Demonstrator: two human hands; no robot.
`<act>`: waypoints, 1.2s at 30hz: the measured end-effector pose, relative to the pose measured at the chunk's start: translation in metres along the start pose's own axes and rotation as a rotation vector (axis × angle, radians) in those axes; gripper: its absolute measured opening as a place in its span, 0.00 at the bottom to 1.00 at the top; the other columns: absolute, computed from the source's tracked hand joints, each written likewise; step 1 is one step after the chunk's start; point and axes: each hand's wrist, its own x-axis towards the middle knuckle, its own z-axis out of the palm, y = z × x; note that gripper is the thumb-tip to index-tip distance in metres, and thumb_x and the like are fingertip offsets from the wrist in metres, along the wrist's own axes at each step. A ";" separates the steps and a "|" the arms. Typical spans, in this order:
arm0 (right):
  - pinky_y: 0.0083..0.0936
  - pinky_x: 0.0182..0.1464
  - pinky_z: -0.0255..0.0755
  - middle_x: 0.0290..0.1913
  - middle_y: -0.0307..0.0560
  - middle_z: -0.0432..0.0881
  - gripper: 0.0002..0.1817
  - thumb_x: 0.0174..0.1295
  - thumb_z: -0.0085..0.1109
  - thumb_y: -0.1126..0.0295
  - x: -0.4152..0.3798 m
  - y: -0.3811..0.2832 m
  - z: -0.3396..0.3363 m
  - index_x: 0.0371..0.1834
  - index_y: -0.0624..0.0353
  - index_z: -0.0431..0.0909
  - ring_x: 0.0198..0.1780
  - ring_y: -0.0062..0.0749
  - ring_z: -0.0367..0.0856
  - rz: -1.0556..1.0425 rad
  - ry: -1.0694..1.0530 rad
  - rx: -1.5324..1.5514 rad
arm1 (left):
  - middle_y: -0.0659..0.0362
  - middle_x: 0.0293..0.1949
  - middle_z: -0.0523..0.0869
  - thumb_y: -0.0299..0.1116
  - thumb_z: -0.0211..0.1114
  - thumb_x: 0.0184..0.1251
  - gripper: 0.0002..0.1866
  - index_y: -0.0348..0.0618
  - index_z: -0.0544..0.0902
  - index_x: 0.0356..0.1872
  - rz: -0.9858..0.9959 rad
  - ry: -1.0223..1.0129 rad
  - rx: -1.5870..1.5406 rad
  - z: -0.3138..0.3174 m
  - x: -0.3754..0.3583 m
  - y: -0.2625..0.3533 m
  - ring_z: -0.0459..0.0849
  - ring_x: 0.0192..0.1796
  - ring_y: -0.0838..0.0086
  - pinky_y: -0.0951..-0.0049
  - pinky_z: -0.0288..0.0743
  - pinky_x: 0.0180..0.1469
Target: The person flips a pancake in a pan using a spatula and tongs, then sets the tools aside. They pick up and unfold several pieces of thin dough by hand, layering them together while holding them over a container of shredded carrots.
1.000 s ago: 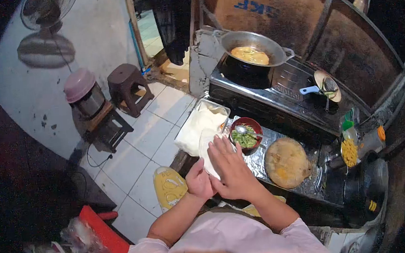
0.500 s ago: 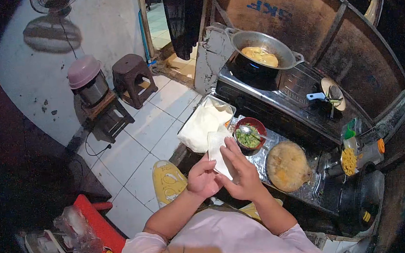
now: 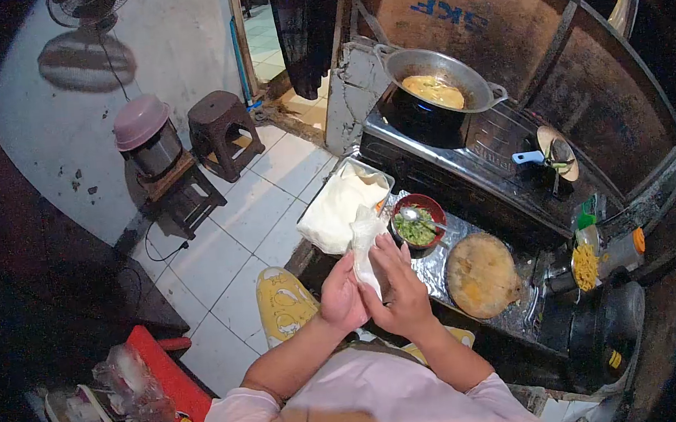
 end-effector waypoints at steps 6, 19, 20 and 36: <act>0.56 0.68 0.57 0.60 0.67 0.75 0.16 0.55 0.64 0.73 -0.009 0.003 0.007 0.46 0.65 0.75 0.64 0.57 0.73 -0.052 0.055 -0.044 | 0.54 0.64 0.72 0.45 0.39 0.77 0.26 0.42 0.59 0.70 -0.012 0.049 -0.034 -0.001 0.002 -0.001 0.71 0.66 0.63 0.57 0.62 0.69; 0.38 0.51 0.78 0.41 0.58 0.84 0.06 0.59 0.62 0.74 0.003 0.000 0.002 0.38 0.62 0.78 0.48 0.53 0.85 0.237 0.148 0.109 | 0.51 0.62 0.74 0.45 0.37 0.78 0.27 0.37 0.61 0.68 0.013 0.004 -0.068 -0.010 0.006 -0.003 0.73 0.64 0.62 0.60 0.63 0.69; 0.33 0.45 0.79 0.40 0.56 0.85 0.06 0.60 0.61 0.74 0.004 0.001 0.004 0.39 0.63 0.79 0.43 0.46 0.86 0.200 0.142 0.059 | 0.52 0.61 0.74 0.44 0.40 0.78 0.26 0.37 0.62 0.68 0.015 0.041 -0.095 -0.011 0.005 -0.005 0.74 0.63 0.63 0.61 0.65 0.68; 0.18 0.33 0.75 0.29 0.44 0.85 0.05 0.64 0.60 0.74 0.009 0.033 -0.007 0.37 0.65 0.82 0.31 0.18 0.82 0.491 0.177 0.142 | 0.54 0.30 0.86 0.35 0.54 0.74 0.14 0.37 0.83 0.47 0.158 0.253 1.548 -0.007 0.014 0.029 0.83 0.33 0.77 0.73 0.76 0.39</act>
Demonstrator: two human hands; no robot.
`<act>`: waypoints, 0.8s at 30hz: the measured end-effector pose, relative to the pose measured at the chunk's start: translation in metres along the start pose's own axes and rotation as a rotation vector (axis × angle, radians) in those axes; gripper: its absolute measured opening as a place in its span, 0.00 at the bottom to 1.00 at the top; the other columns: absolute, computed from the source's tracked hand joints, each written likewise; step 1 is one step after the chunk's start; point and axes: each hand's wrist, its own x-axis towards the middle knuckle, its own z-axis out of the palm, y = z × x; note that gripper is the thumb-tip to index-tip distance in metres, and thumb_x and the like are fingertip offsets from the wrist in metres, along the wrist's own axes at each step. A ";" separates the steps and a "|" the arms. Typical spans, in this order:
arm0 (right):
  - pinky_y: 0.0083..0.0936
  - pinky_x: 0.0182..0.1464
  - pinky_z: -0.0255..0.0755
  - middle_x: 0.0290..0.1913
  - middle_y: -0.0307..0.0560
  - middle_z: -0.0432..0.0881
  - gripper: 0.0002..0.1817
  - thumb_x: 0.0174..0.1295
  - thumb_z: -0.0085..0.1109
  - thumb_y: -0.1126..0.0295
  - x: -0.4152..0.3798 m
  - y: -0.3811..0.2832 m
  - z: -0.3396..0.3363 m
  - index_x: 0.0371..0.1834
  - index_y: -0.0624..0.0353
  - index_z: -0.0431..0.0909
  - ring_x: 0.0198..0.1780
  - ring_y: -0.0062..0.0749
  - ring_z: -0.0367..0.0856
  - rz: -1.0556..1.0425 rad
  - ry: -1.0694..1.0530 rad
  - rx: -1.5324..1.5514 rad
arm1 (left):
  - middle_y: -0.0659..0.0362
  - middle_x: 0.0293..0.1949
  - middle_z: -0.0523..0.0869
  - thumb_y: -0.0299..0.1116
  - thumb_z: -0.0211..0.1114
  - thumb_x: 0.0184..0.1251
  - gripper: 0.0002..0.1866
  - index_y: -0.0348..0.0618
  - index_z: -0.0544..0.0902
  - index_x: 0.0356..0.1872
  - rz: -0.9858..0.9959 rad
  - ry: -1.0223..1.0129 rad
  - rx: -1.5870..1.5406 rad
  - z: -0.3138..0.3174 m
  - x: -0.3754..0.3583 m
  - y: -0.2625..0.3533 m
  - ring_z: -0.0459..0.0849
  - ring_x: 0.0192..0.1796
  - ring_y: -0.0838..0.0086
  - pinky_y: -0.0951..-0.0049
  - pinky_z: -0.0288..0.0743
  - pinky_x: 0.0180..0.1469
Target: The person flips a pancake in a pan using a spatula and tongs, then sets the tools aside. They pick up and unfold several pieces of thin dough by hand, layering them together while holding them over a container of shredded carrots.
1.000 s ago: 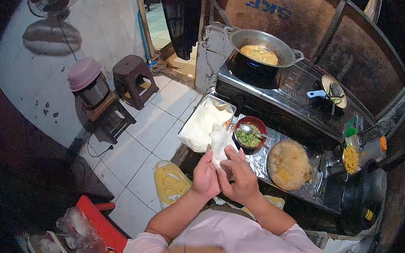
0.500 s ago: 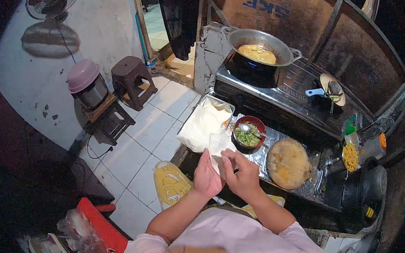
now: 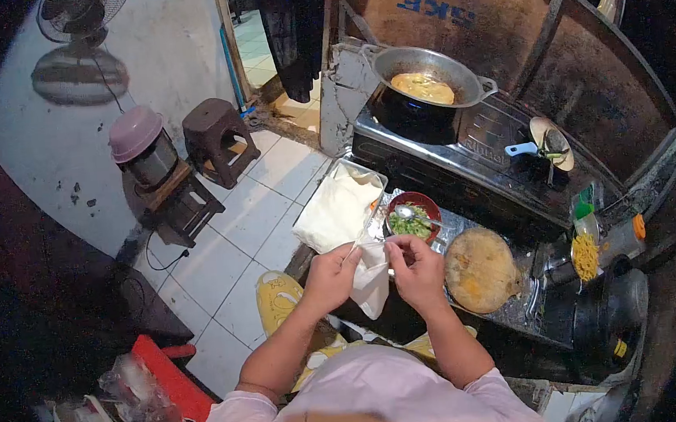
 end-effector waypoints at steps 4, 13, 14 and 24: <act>0.15 0.33 0.74 0.33 0.44 0.83 0.05 0.61 0.61 0.75 0.000 -0.001 -0.006 0.38 0.64 0.82 0.33 0.18 0.81 -0.013 -0.113 0.107 | 0.55 0.25 0.85 0.35 0.56 0.72 0.13 0.38 0.84 0.45 -0.052 -0.040 0.153 -0.006 0.004 0.016 0.80 0.30 0.81 0.73 0.76 0.36; 0.32 0.40 0.74 0.32 0.50 0.80 0.11 0.56 0.63 0.73 -0.006 -0.009 -0.003 0.42 0.63 0.80 0.35 0.43 0.81 -0.007 -0.028 0.046 | 0.41 0.31 0.84 0.35 0.55 0.70 0.13 0.40 0.83 0.47 0.121 -0.069 0.184 0.001 -0.002 0.031 0.85 0.36 0.48 0.59 0.77 0.39; 0.29 0.39 0.74 0.33 0.49 0.81 0.13 0.54 0.66 0.71 -0.005 -0.002 -0.006 0.42 0.62 0.81 0.35 0.38 0.81 -0.014 -0.102 -0.010 | 0.41 0.31 0.84 0.35 0.55 0.70 0.13 0.40 0.83 0.47 0.121 -0.072 0.184 -0.001 -0.002 0.028 0.85 0.36 0.48 0.59 0.77 0.39; 0.24 0.33 0.73 0.26 0.45 0.84 0.10 0.59 0.64 0.68 0.014 -0.010 -0.051 0.38 0.62 0.85 0.29 0.22 0.79 0.194 -0.445 0.022 | 0.45 0.31 0.85 0.35 0.58 0.66 0.11 0.40 0.84 0.41 0.161 -0.282 0.447 -0.058 0.017 0.057 0.84 0.34 0.53 0.62 0.76 0.39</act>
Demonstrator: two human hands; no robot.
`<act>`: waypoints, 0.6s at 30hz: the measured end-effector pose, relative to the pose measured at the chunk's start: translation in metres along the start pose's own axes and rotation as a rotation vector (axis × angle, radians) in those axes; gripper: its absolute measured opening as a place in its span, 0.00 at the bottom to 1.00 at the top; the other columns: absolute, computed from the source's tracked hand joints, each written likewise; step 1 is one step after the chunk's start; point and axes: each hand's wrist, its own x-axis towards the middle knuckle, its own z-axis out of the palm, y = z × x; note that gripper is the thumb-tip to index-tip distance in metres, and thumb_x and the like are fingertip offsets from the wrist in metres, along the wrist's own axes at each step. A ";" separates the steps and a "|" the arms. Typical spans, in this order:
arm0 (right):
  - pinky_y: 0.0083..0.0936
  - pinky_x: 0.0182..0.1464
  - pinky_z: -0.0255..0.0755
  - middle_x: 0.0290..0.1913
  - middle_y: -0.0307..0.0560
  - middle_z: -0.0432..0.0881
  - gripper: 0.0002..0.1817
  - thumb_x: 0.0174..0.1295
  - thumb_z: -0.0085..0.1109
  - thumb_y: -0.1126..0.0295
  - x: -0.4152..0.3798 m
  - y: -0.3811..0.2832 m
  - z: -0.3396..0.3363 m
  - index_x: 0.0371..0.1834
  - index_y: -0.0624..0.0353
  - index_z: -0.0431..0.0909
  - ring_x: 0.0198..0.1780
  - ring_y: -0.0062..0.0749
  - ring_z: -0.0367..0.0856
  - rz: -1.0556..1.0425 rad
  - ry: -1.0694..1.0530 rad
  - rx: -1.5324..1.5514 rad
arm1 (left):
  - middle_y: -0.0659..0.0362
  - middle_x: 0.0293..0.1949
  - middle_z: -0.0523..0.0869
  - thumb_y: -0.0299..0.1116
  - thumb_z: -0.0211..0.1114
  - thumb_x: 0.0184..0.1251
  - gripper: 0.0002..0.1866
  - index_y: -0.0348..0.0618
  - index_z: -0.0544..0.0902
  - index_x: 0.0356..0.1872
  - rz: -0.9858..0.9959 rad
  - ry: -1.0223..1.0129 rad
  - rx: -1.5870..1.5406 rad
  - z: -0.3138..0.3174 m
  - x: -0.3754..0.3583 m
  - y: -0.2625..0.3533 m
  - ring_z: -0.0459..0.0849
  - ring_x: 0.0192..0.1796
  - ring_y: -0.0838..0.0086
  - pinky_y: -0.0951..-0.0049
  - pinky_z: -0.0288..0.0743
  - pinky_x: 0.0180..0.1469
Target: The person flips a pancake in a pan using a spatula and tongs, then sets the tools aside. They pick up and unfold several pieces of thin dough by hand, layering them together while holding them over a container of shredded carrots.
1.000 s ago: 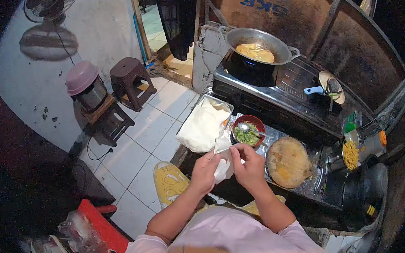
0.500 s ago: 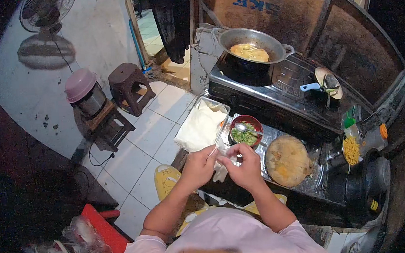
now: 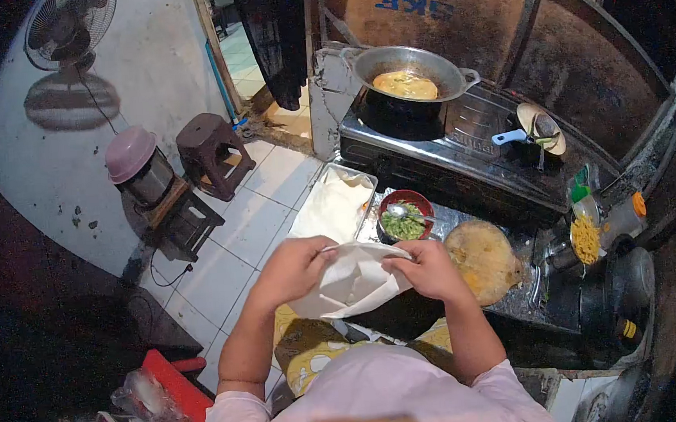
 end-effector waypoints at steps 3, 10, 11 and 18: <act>0.24 0.33 0.73 0.26 0.45 0.84 0.09 0.59 0.64 0.68 0.002 -0.007 -0.009 0.38 0.62 0.85 0.29 0.23 0.80 -0.052 -0.019 0.072 | 0.46 0.29 0.84 0.35 0.58 0.66 0.11 0.40 0.84 0.39 0.004 0.031 0.025 -0.017 0.002 0.004 0.84 0.31 0.55 0.63 0.76 0.37; 0.24 0.34 0.74 0.27 0.47 0.85 0.10 0.58 0.62 0.68 0.010 0.003 -0.028 0.39 0.61 0.85 0.28 0.23 0.81 -0.169 0.147 0.007 | 0.51 0.19 0.78 0.33 0.59 0.68 0.10 0.37 0.82 0.34 0.023 0.217 -0.002 -0.035 0.003 -0.006 0.78 0.21 0.65 0.68 0.72 0.29; 0.24 0.34 0.74 0.27 0.47 0.85 0.10 0.58 0.62 0.68 0.011 0.005 -0.029 0.39 0.60 0.85 0.28 0.23 0.81 -0.207 0.192 0.024 | 0.51 0.18 0.77 0.33 0.59 0.68 0.10 0.36 0.82 0.33 0.052 0.276 0.002 -0.038 0.003 -0.008 0.76 0.20 0.67 0.69 0.71 0.28; 0.19 0.34 0.73 0.31 0.41 0.85 0.08 0.61 0.61 0.73 0.004 -0.005 -0.037 0.40 0.66 0.84 0.31 0.18 0.79 -0.095 0.414 0.274 | 0.62 0.27 0.83 0.38 0.56 0.74 0.15 0.35 0.81 0.35 -0.046 0.522 -0.361 -0.041 -0.002 -0.028 0.77 0.29 0.82 0.77 0.71 0.33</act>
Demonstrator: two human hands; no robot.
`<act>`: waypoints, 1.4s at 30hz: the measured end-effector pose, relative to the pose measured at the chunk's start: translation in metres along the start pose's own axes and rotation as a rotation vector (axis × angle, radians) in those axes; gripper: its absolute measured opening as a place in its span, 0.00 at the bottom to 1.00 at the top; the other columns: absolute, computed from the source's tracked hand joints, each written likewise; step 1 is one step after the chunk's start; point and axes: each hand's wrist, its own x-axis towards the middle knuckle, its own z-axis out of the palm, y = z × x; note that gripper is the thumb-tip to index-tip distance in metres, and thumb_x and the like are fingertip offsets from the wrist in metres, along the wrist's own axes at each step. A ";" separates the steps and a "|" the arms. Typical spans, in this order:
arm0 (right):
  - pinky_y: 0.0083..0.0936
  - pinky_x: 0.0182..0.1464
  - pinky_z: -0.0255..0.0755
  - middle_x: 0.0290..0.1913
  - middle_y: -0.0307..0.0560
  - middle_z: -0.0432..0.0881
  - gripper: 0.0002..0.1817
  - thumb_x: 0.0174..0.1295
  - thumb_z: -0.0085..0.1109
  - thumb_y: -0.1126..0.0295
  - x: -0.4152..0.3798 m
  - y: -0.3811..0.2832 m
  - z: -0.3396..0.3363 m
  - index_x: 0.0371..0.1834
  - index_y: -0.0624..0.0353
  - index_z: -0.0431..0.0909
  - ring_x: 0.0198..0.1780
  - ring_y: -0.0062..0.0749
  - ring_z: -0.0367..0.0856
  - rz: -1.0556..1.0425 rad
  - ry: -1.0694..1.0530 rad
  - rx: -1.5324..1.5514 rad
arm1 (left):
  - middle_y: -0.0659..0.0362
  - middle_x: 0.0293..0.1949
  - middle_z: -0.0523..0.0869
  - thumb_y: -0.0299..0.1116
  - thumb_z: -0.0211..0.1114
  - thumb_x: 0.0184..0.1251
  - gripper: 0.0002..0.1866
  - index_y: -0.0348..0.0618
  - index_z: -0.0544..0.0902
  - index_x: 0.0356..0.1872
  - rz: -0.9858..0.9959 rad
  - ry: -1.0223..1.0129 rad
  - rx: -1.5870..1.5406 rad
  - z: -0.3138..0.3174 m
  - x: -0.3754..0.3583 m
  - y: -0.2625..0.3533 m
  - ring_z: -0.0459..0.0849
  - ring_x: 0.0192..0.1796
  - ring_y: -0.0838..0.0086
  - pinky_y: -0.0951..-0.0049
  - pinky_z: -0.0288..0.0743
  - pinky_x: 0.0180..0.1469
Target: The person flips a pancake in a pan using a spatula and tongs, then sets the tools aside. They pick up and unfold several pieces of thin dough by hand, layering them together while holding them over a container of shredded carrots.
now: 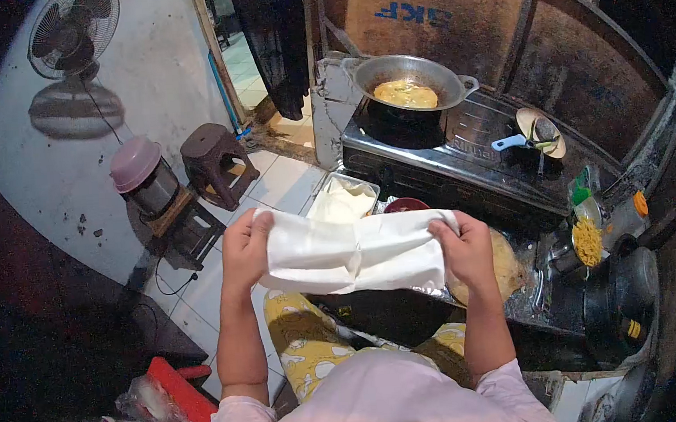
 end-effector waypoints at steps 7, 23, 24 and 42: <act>0.20 0.37 0.75 0.35 0.43 0.85 0.07 0.63 0.60 0.74 -0.006 0.024 -0.009 0.39 0.67 0.83 0.33 0.20 0.80 0.056 0.158 0.317 | 0.62 0.31 0.85 0.40 0.55 0.75 0.16 0.36 0.82 0.37 -0.194 0.271 -0.409 0.001 -0.013 -0.042 0.80 0.31 0.82 0.79 0.73 0.34; 0.21 0.35 0.75 0.34 0.44 0.84 0.07 0.62 0.61 0.75 -0.007 0.031 -0.022 0.39 0.68 0.82 0.32 0.22 0.81 0.082 0.105 0.316 | 0.64 0.29 0.83 0.40 0.58 0.74 0.15 0.37 0.82 0.36 -0.066 0.148 -0.301 -0.025 -0.008 -0.011 0.78 0.29 0.84 0.81 0.71 0.33; 0.21 0.35 0.75 0.34 0.44 0.85 0.07 0.62 0.62 0.75 -0.007 0.032 -0.022 0.39 0.68 0.82 0.32 0.22 0.81 0.077 0.092 0.317 | 0.64 0.29 0.83 0.40 0.58 0.74 0.15 0.37 0.82 0.36 -0.066 0.149 -0.300 -0.027 -0.007 -0.003 0.78 0.29 0.84 0.81 0.71 0.33; 0.21 0.33 0.77 0.33 0.45 0.85 0.06 0.61 0.62 0.75 -0.020 0.020 -0.039 0.38 0.69 0.82 0.30 0.23 0.82 0.070 0.106 0.402 | 0.65 0.30 0.83 0.37 0.58 0.74 0.13 0.36 0.83 0.40 0.066 -0.216 -0.038 -0.050 0.077 0.071 0.79 0.31 0.84 0.81 0.73 0.34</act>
